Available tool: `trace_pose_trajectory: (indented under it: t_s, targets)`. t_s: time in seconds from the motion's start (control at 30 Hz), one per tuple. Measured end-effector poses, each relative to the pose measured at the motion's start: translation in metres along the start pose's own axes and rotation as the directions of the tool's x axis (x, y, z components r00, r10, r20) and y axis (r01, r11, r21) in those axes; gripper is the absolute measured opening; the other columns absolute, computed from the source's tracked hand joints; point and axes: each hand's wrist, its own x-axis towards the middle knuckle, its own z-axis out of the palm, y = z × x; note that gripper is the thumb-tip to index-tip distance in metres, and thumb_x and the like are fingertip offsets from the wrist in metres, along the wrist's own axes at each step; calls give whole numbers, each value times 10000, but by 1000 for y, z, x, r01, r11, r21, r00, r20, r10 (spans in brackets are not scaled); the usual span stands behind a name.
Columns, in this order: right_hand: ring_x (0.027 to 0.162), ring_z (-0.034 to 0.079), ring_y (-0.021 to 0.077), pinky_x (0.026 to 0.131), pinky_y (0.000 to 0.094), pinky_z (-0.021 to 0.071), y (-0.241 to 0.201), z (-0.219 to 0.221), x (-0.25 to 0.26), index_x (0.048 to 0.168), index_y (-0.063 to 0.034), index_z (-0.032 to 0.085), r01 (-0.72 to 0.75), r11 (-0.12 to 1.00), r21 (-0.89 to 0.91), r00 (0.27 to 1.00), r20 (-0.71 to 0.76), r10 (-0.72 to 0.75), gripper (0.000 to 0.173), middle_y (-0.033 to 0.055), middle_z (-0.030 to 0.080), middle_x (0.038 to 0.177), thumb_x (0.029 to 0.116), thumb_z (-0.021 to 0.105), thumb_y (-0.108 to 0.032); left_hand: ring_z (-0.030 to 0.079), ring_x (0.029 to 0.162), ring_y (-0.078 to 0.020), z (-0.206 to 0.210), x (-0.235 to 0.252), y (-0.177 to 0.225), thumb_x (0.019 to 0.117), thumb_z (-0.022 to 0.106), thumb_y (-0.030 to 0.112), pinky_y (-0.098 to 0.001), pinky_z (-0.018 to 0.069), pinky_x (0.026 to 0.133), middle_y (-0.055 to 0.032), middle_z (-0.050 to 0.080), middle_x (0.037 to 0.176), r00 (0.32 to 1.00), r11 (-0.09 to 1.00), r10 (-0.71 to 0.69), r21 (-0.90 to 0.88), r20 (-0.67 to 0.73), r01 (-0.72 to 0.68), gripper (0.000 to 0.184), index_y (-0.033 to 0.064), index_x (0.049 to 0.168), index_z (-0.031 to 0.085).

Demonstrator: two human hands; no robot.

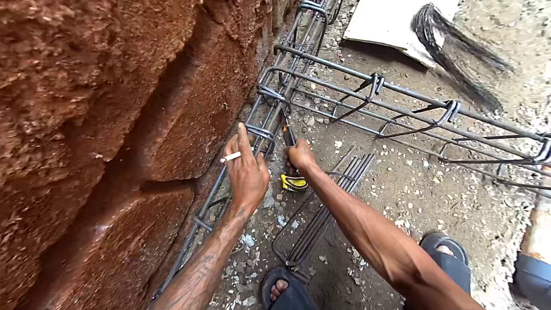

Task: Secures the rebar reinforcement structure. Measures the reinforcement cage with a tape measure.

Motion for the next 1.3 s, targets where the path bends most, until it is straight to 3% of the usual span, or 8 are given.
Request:
trace_pose_trajectory:
  t_s: [0.03, 0.1, 0.3, 0.53, 0.7, 0.87, 1.1, 1.3]
  targets:
    - [521, 590, 190, 514, 370, 540, 4, 0, -6, 1226, -23, 542, 25, 999, -40, 999, 22, -24, 260, 102, 623, 754, 1052, 519, -214, 483, 1351, -392, 33, 9, -37, 964, 574, 48, -525, 402, 1112, -218, 536, 1431, 968, 989, 149, 35, -202, -145, 718, 0, 1601, 245]
    - [586, 618, 204, 580, 391, 558, 22, -6, -33, 1275, -8, 549, 73, 996, -56, 994, 85, -68, 305, 115, 636, 801, 1052, 527, -214, 500, 1321, -402, 54, 19, -64, 928, 588, 49, -553, 417, 1080, -202, 563, 1401, 911, 963, 268, 84, -313, -254, 755, 17, 1604, 253]
    - [446, 533, 127, 450, 282, 514, 37, -34, -97, 1176, 28, 517, 51, 947, 317, 999, -20, -47, 172, 51, 560, 654, 1064, 502, -101, 497, 1320, -417, 52, 17, -61, 930, 573, 63, -575, 411, 1068, -219, 551, 1410, 926, 971, 239, 89, -292, -223, 744, 8, 1601, 258]
    - [423, 465, 119, 383, 276, 454, -42, -52, -13, 1117, -59, 471, -145, 808, 571, 989, 76, 124, 98, 32, 492, 657, 1040, 498, -114, 520, 1283, -407, 51, 20, -63, 930, 578, 63, -570, 420, 1057, -212, 564, 1384, 928, 971, 238, 100, -285, -218, 749, 14, 1603, 252]
    - [393, 492, 112, 375, 257, 479, -20, -38, -47, 1049, -10, 498, -55, 861, 505, 998, 55, 31, 121, 51, 534, 622, 1067, 513, -129, 529, 1277, -415, 49, 21, -63, 922, 594, 48, -572, 424, 1052, -225, 568, 1377, 923, 970, 243, 97, -299, -223, 762, 3, 1601, 250]
    - [406, 455, 121, 376, 284, 457, -32, -43, -3, 1114, -51, 462, -110, 891, 440, 994, 24, 111, 113, 35, 484, 643, 1054, 515, -131, 516, 1294, -403, 49, 20, -62, 927, 599, 59, -568, 416, 1066, -221, 549, 1399, 931, 972, 234, 84, -279, -219, 776, 9, 1607, 229]
    - [427, 485, 112, 414, 280, 476, -30, -48, -18, 1070, -19, 533, -95, 935, 342, 995, 47, 84, 133, 32, 534, 652, 1063, 517, -151, 513, 1300, -409, 50, 20, -62, 931, 587, 54, -565, 408, 1075, -216, 562, 1393, 930, 973, 229, 69, -287, -219, 755, 2, 1602, 244]
    - [410, 489, 117, 394, 273, 488, -26, -46, -25, 1103, -14, 490, -62, 940, 336, 998, 19, 59, 130, 51, 532, 661, 1065, 514, -137, 501, 1316, -407, 51, 20, -63, 930, 585, 51, -562, 400, 1092, -220, 560, 1387, 927, 970, 245, 75, -285, -233, 760, 3, 1604, 238]
